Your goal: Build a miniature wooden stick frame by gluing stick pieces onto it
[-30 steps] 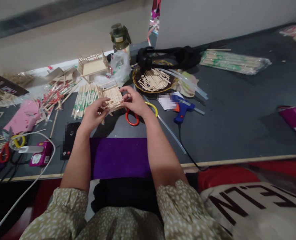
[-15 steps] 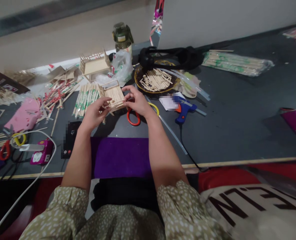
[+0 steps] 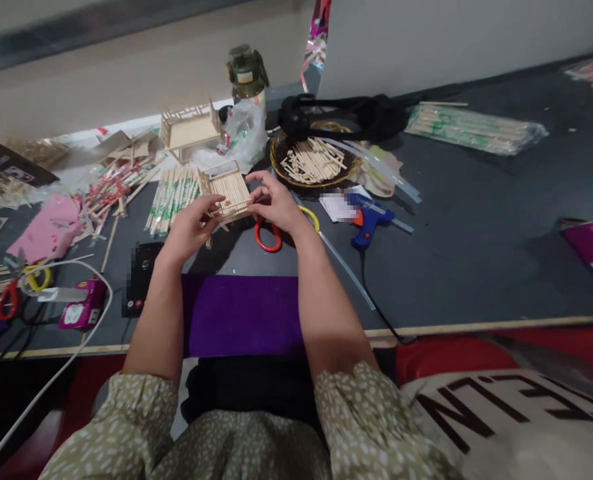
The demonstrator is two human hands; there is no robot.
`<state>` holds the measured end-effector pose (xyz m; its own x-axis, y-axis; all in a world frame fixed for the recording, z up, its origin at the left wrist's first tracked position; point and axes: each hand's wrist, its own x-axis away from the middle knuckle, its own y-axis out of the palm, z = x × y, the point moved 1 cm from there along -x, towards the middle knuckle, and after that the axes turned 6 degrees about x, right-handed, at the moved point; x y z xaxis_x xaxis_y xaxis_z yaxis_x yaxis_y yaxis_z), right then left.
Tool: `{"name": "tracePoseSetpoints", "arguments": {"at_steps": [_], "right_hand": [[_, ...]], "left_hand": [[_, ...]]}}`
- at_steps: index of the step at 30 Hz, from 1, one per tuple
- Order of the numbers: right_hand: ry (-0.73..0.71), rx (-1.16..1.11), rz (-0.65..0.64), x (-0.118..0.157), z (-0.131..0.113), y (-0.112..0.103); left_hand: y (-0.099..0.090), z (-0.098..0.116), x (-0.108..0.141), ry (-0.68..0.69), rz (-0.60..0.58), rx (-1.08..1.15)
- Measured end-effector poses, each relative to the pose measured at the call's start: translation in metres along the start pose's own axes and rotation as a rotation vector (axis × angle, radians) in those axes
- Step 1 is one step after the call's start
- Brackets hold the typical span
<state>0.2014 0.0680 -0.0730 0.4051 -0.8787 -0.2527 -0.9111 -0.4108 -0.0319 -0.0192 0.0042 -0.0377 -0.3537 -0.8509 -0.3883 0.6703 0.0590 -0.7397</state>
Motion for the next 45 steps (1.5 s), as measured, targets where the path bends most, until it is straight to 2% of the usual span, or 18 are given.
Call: {"name": "tracePoseSetpoints", "arguments": {"at_steps": [14,18,23,28,31,34,39,42,45], "right_hand": [[-0.01,0.061,-0.041,0.0,0.003,-0.002],[-0.036,0.064,-0.018,-0.001,0.003,-0.002],[0.009,0.031,0.027,-0.001,0.001,0.001],[-0.029,0.138,0.047,0.003,-0.002,-0.004],[-0.052,0.32,0.169,0.017,-0.011,-0.008],[-0.045,0.489,0.348,0.045,-0.025,-0.002],[-0.097,0.549,0.588,0.109,-0.042,0.042],[-0.161,0.629,0.507,0.137,-0.044,0.067],[-0.252,0.692,0.436,0.144,-0.045,0.078]], "left_hand": [[0.0,0.003,0.0,-0.01,-0.003,-0.012],[0.0,0.005,0.0,0.0,0.001,-0.03],[-0.001,0.005,-0.001,-0.009,-0.004,-0.019],[-0.002,0.003,-0.002,-0.019,-0.007,-0.024],[-0.003,0.003,-0.003,-0.023,-0.007,-0.028],[-0.003,0.004,-0.003,-0.024,-0.006,-0.036],[-0.003,0.002,-0.004,-0.031,-0.013,-0.037],[-0.003,0.002,-0.005,-0.035,-0.017,-0.035],[-0.003,0.002,-0.005,-0.03,-0.013,-0.042]]}}
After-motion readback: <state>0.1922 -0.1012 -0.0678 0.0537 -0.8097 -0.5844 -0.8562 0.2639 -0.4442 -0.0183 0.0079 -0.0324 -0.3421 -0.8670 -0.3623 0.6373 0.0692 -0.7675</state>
